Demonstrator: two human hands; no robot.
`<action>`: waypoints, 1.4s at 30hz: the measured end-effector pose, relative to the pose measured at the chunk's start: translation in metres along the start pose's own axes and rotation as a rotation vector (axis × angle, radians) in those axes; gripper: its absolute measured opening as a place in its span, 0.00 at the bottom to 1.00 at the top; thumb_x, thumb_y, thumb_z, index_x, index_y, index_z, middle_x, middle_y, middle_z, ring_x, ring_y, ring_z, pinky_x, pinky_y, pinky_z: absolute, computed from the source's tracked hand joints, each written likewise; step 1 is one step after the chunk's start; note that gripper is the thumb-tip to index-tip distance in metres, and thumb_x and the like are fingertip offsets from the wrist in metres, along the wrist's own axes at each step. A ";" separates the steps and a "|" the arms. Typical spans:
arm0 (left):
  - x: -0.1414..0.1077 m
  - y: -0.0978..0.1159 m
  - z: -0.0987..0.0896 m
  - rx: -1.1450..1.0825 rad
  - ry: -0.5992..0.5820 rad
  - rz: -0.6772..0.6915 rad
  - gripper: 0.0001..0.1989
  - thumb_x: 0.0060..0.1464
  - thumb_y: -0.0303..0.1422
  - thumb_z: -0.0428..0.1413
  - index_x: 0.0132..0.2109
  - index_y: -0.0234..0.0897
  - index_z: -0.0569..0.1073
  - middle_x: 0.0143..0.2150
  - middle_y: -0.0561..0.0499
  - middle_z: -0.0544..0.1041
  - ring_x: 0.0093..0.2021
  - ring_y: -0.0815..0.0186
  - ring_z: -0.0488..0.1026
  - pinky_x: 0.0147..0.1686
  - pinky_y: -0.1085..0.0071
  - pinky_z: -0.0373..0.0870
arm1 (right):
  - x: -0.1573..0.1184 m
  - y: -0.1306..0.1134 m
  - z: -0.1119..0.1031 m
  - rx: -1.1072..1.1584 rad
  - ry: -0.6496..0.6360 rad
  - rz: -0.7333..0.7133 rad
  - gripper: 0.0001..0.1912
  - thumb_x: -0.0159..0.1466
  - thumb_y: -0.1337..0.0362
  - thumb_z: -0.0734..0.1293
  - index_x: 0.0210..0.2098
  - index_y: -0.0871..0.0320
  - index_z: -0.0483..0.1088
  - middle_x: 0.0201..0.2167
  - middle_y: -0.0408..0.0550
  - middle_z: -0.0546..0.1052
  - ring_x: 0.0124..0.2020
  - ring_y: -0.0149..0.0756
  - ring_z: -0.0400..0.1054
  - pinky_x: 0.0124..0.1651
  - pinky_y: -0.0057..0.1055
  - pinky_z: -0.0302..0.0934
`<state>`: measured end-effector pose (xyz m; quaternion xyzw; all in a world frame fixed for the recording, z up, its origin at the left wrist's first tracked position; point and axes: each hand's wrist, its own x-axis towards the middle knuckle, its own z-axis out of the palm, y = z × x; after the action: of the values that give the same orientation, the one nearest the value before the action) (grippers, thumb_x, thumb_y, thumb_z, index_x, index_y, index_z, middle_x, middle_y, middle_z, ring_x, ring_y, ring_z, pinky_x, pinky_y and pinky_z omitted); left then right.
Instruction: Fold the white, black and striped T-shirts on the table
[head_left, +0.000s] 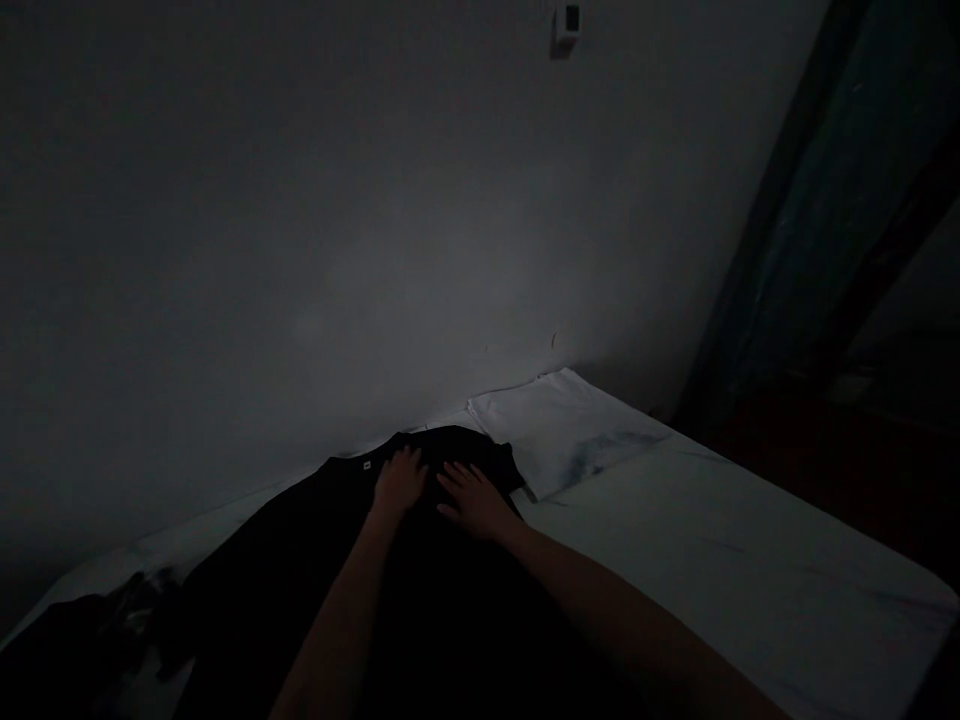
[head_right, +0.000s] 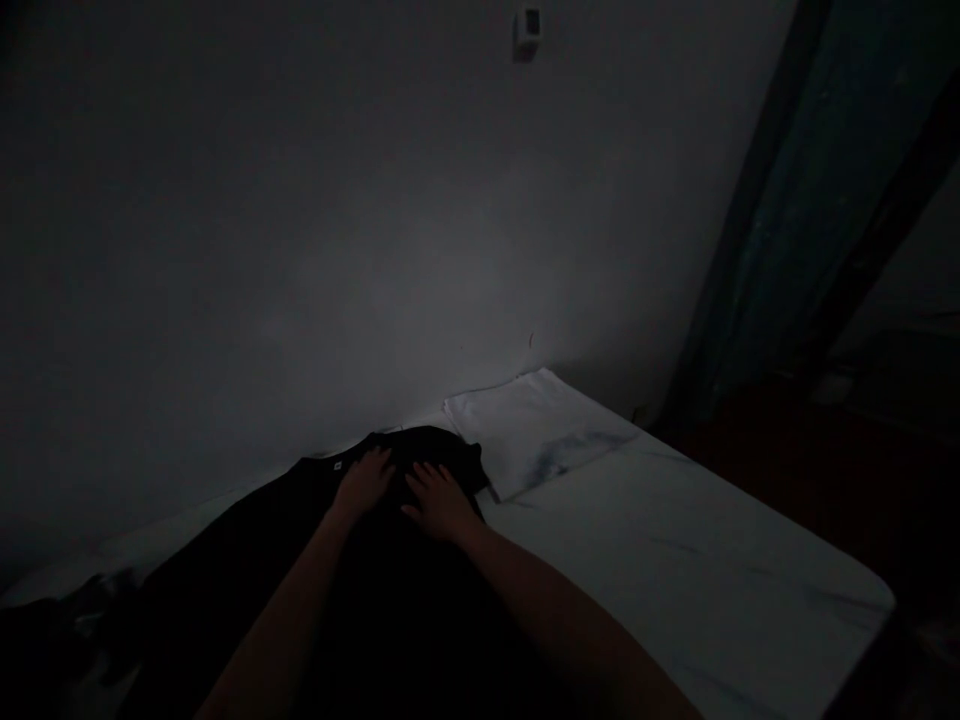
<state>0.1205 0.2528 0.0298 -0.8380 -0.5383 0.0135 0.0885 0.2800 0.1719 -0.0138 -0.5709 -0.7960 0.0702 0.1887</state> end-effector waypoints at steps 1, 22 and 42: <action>0.014 0.024 0.002 -0.049 0.032 0.043 0.24 0.68 0.35 0.42 0.67 0.36 0.62 0.69 0.41 0.62 0.68 0.56 0.60 0.63 0.57 0.59 | 0.001 0.002 0.000 0.016 0.012 -0.003 0.29 0.70 0.53 0.60 0.66 0.59 0.59 0.69 0.55 0.57 0.70 0.46 0.47 0.71 0.47 0.39; 0.053 0.083 0.043 -0.205 0.164 0.034 0.25 0.68 0.46 0.41 0.69 0.51 0.59 0.72 0.46 0.54 0.71 0.51 0.53 0.66 0.50 0.52 | 0.008 0.120 -0.103 0.171 -0.099 0.355 0.18 0.51 0.74 0.69 0.41 0.57 0.79 0.37 0.49 0.82 0.42 0.43 0.75 0.46 0.32 0.65; 0.052 0.085 0.041 -0.230 0.172 0.022 0.25 0.68 0.44 0.41 0.69 0.49 0.60 0.72 0.46 0.54 0.70 0.51 0.54 0.66 0.49 0.52 | 0.038 0.098 -0.075 1.080 -0.032 0.765 0.18 0.65 0.50 0.63 0.33 0.58 0.73 0.23 0.45 0.76 0.26 0.36 0.71 0.30 0.30 0.63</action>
<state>0.2140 0.2707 -0.0208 -0.8466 -0.5174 -0.1192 0.0373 0.3844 0.2331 0.0317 -0.6374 -0.3927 0.5300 0.3982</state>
